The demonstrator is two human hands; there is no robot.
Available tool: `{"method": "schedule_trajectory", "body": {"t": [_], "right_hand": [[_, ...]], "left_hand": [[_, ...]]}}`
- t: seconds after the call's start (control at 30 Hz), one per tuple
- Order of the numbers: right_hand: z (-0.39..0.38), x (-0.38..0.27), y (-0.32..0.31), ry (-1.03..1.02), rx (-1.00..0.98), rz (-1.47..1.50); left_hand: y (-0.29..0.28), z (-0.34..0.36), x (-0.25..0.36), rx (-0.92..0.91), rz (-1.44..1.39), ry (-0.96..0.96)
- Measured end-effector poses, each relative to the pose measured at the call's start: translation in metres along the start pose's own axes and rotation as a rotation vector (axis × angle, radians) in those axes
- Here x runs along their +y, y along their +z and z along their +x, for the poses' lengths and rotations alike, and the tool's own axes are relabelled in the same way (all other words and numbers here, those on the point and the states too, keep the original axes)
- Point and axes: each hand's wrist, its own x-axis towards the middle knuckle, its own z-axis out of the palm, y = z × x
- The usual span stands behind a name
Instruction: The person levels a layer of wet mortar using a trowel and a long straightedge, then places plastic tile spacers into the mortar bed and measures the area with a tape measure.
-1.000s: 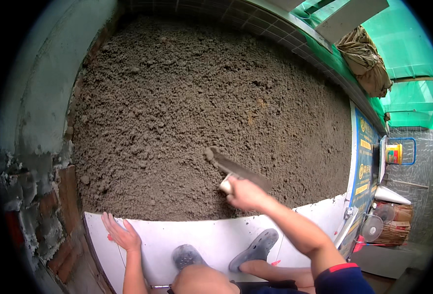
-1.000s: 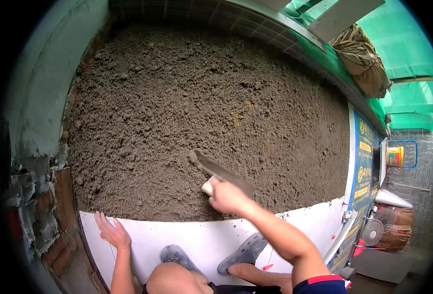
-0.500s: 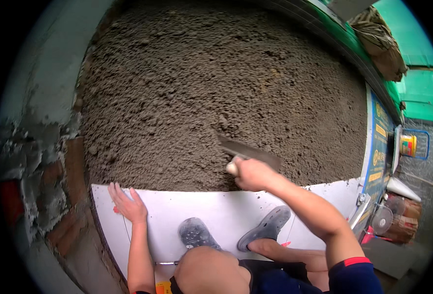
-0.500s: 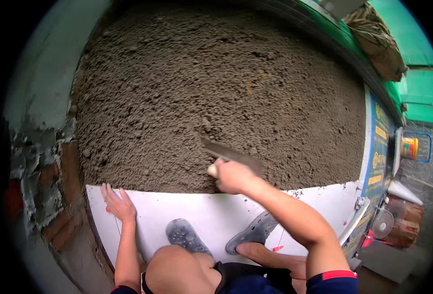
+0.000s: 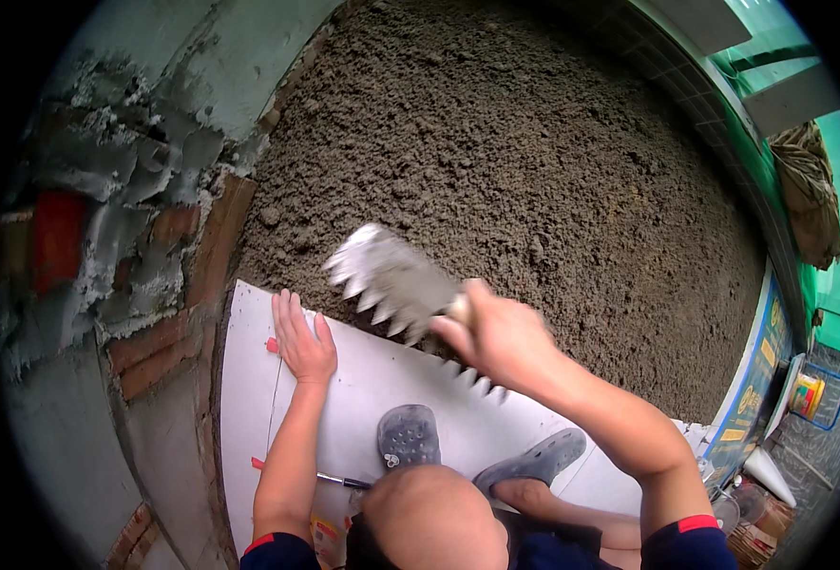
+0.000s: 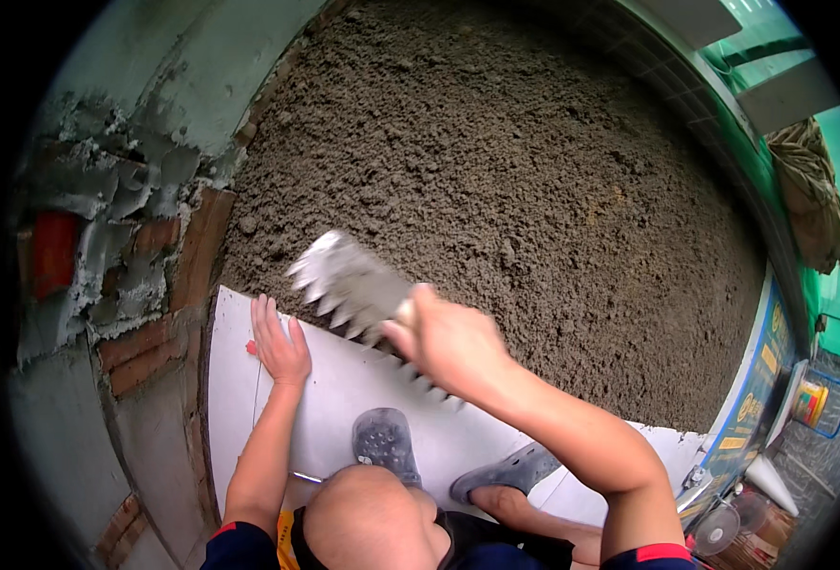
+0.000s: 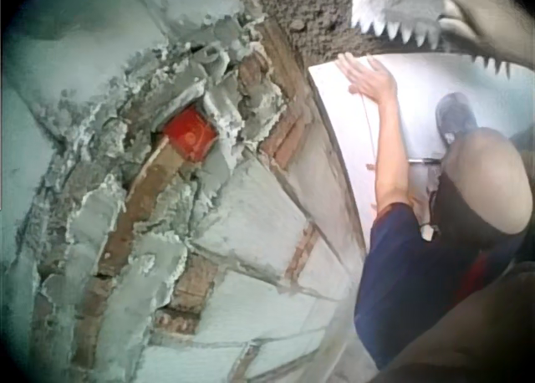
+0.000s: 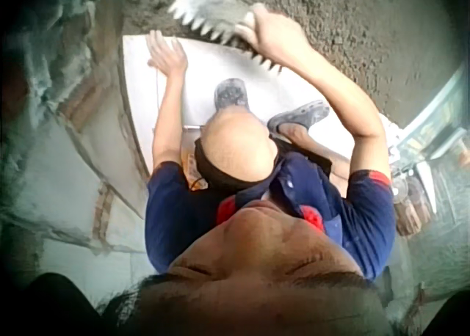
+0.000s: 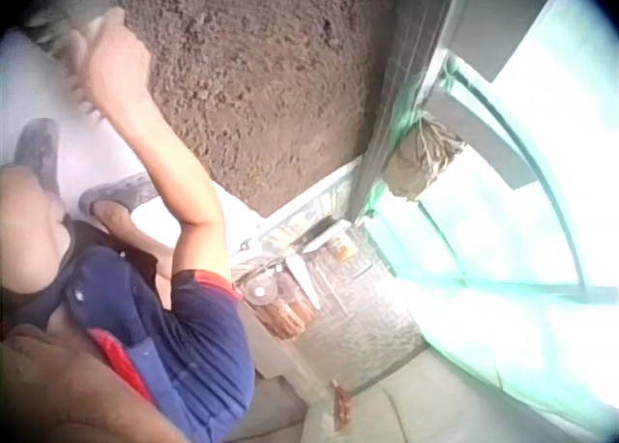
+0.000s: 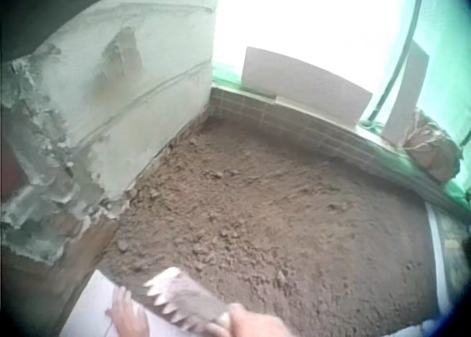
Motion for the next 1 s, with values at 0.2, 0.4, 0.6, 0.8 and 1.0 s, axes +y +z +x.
{"method": "schedule_trajectory", "body": {"t": [0.2, 0.4, 0.6, 0.8, 1.0], "right_hand": [[0.017, 0.081, 0.031, 0.311, -0.206, 0.193], [-0.090, 0.149, -0.021, 0.522, -0.246, -0.109], [-0.028, 0.028, -0.014, 0.334, -0.358, 0.134], [0.024, 0.045, 0.058, 0.325, -0.285, 0.112], [-0.085, 0.145, -0.017, 0.587, -0.450, -0.157]], "left_hand": [[0.001, -0.005, -0.007, 0.007, -0.034, 0.022], [0.000, 0.000, -0.004, 0.015, -0.042, 0.015], [-0.001, -0.002, -0.008, 0.013, -0.025, -0.013], [-0.001, -0.001, -0.006, -0.016, -0.063, 0.036], [-0.002, 0.000, -0.005, -0.003, -0.030, 0.009]]}}
